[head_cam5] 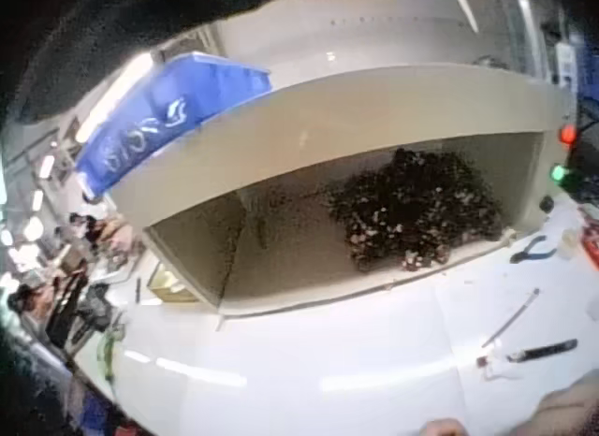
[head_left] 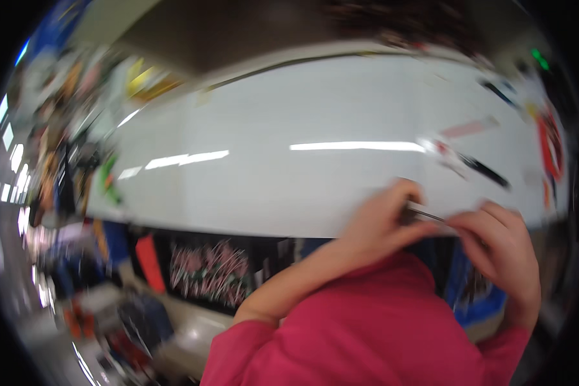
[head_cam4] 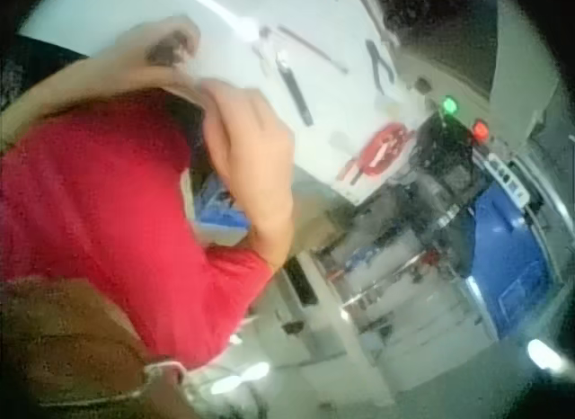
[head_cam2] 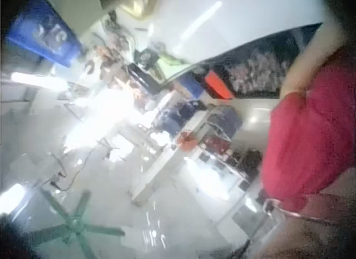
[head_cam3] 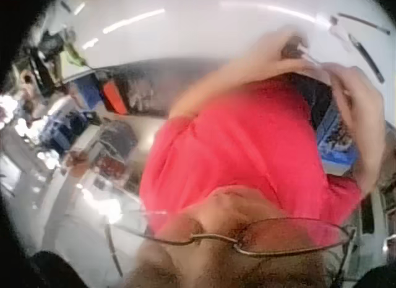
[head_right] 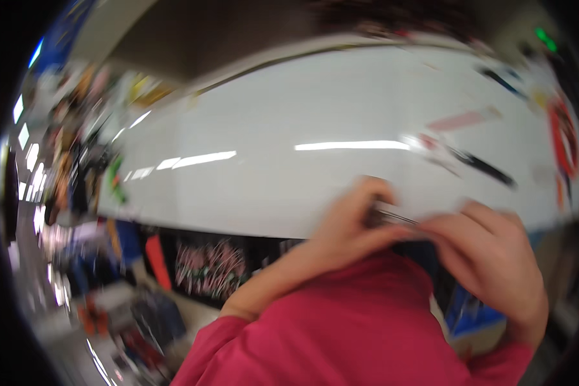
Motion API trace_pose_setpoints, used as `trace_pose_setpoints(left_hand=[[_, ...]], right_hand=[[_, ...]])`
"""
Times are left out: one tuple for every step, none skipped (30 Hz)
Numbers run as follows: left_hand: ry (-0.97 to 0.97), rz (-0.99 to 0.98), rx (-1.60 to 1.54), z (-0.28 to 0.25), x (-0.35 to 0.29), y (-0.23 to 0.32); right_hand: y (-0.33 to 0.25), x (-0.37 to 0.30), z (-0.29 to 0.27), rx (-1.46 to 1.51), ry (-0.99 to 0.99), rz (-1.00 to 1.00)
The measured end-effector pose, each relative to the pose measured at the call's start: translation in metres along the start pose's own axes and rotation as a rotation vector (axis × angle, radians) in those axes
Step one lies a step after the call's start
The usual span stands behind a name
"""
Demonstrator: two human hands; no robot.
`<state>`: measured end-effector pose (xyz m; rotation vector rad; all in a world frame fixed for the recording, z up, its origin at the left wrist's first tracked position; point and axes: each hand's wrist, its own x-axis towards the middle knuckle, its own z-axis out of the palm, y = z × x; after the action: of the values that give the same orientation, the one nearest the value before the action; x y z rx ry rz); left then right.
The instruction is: The person assembles small plastic toy figurines by applying glue from a bottle to toy parts with a brush, then attaching the parts to the figurines by hand, sometimes using pincers to hold the parts.
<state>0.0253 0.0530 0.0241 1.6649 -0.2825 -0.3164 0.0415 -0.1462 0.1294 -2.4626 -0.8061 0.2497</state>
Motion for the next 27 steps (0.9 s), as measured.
trace_pose_setpoints(left_hand=[[-0.019,0.051,-0.027,0.003,0.005,-0.004],[-0.084,0.069,-0.103,0.012,0.011,-0.010],[-0.070,0.094,-0.154,0.016,0.014,-0.004],[-0.101,0.058,-0.131,0.014,0.015,0.004],[-0.054,0.114,-0.148,0.017,0.008,0.003],[-0.036,0.136,-0.120,0.017,0.003,0.003],[0.015,0.144,-0.097,0.018,0.000,-0.003],[0.015,0.148,-0.104,0.017,-0.003,-0.004],[0.006,0.153,-0.113,0.016,-0.006,-0.005],[0.024,0.169,-0.112,0.015,-0.007,-0.008],[0.033,0.177,-0.110,0.015,-0.006,-0.005],[0.025,0.157,-0.133,0.014,-0.006,-0.004],[0.013,0.137,-0.156,0.014,-0.005,-0.002],[0.008,0.144,-0.157,0.013,-0.004,-0.001],[0.005,0.127,-0.152,0.012,-0.004,0.001],[0.000,0.109,-0.146,0.012,-0.003,0.002],[-0.009,0.112,-0.145,0.012,-0.002,0.001],[-0.002,0.113,-0.125,0.013,-0.001,0.000],[0.005,0.113,-0.104,0.014,-0.001,-0.001],[-0.002,0.114,-0.103,0.014,0.000,-0.001],[-0.002,0.106,-0.094,0.015,0.001,-0.001],[-0.002,0.097,-0.084,0.014,0.001,-0.001],[-0.007,0.096,-0.082,0.015,0.002,-0.001],[0.003,0.105,-0.066,0.016,0.001,-0.001],[0.013,0.113,-0.050,0.016,0.001,-0.001],[0.012,0.113,-0.046,0.017,0.001,-0.001],[0.013,0.107,-0.034,0.017,0.001,-0.001]], right_hand=[[-0.001,-0.002,0.001,0.013,-0.010,0.069],[0.001,-0.009,-0.002,0.019,0.056,0.058],[0.006,-0.013,-0.002,0.044,0.113,0.031],[0.006,-0.018,-0.002,0.138,0.113,0.209],[0.001,-0.023,-0.002,0.221,0.105,0.381],[0.007,-0.026,0.001,0.231,0.071,0.325],[0.017,-0.028,0.006,0.236,0.044,0.278],[0.019,-0.027,0.007,0.242,0.006,0.290],[0.018,-0.024,0.008,0.241,0.003,0.264],[0.016,-0.021,0.008,0.265,-0.018,0.286],[0.015,-0.020,0.006,0.286,-0.039,0.318],[0.013,-0.020,0.008,0.269,-0.010,0.301],[0.011,-0.019,0.007,0.265,-0.005,0.298],[0.010,-0.017,0.005,0.250,-0.012,0.303],[0.008,-0.016,0.004,0.236,-0.018,0.309],[0.005,-0.015,0.002,0.235,-0.009,0.313],[0.002,-0.013,0.001,0.205,-0.006,0.277],[0.000,-0.012,0.000,0.177,-0.003,0.242],[-0.002,-0.010,-0.001,0.179,0.005,0.246],[-0.002,-0.010,-0.002,0.164,0.002,0.250],[-0.002,-0.010,-0.002,0.149,-0.001,0.252],[-0.001,-0.010,-0.002,0.152,0.002,0.254],[0.000,-0.012,-0.002,0.145,0.005,0.238],[0.001,-0.012,-0.001,0.138,0.007,0.221],[0.000,-0.013,-0.001,0.142,0.009,0.222],[0.000,-0.013,-0.002,0.189,-0.004,0.299],[0.001,-0.014,-0.002,0.235,-0.018,0.375]])
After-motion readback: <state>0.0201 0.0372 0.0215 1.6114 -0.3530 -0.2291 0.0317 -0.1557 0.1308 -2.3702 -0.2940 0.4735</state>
